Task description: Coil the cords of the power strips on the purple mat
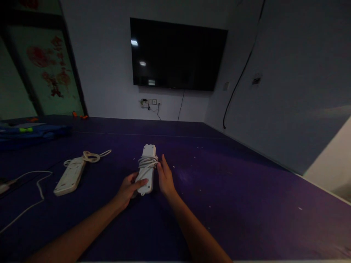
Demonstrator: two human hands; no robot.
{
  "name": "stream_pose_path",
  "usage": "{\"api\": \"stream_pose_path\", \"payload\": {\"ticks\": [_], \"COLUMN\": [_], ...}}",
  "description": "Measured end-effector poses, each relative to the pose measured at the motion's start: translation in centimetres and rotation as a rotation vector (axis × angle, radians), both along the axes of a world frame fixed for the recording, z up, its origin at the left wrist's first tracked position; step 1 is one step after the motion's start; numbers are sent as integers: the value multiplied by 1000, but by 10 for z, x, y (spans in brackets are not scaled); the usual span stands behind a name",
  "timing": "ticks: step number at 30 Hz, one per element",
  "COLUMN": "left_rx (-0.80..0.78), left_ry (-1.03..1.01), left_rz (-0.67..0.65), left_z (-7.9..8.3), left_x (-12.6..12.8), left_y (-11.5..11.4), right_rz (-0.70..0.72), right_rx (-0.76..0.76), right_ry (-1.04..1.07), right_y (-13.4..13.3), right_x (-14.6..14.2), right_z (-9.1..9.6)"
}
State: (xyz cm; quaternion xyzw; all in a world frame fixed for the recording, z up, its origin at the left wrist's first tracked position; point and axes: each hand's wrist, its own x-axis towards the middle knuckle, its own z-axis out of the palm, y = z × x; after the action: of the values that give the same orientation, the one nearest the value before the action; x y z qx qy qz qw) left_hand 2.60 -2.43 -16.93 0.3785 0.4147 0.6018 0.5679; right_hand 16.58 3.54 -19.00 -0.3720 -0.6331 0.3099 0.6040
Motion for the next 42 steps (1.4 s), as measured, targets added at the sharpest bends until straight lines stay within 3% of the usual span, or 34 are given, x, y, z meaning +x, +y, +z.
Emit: {"api": "stream_pose_path", "payload": {"ticks": [4, 9, 22, 26, 32, 37, 42], "left_rx": [18, 26, -13, -19, 6, -145, -165], "left_ry": [35, 48, 33, 33, -72, -233, -223], "left_rz": [23, -24, -65, -68, -199, -375, -343], "left_z": [0, 0, 2, 1, -8, -5, -6], "left_x": [-3, -5, -3, -4, -8, -12, -10], "left_y": [4, 5, 3, 3, 7, 13, 13], "right_rz": [-137, -210, -302, -274, -259, -264, -248], "right_rx": [234, 345, 220, 160, 144, 130, 69], "right_ry": [-345, -461, -500, -468, -317, -294, -211], "right_y": [-2, -5, -13, -14, -13, -13, -15], "right_x": [8, 9, 7, 4, 6, 10, 7], "right_z": [0, 4, 9, 10, 8, 8, 7]}}
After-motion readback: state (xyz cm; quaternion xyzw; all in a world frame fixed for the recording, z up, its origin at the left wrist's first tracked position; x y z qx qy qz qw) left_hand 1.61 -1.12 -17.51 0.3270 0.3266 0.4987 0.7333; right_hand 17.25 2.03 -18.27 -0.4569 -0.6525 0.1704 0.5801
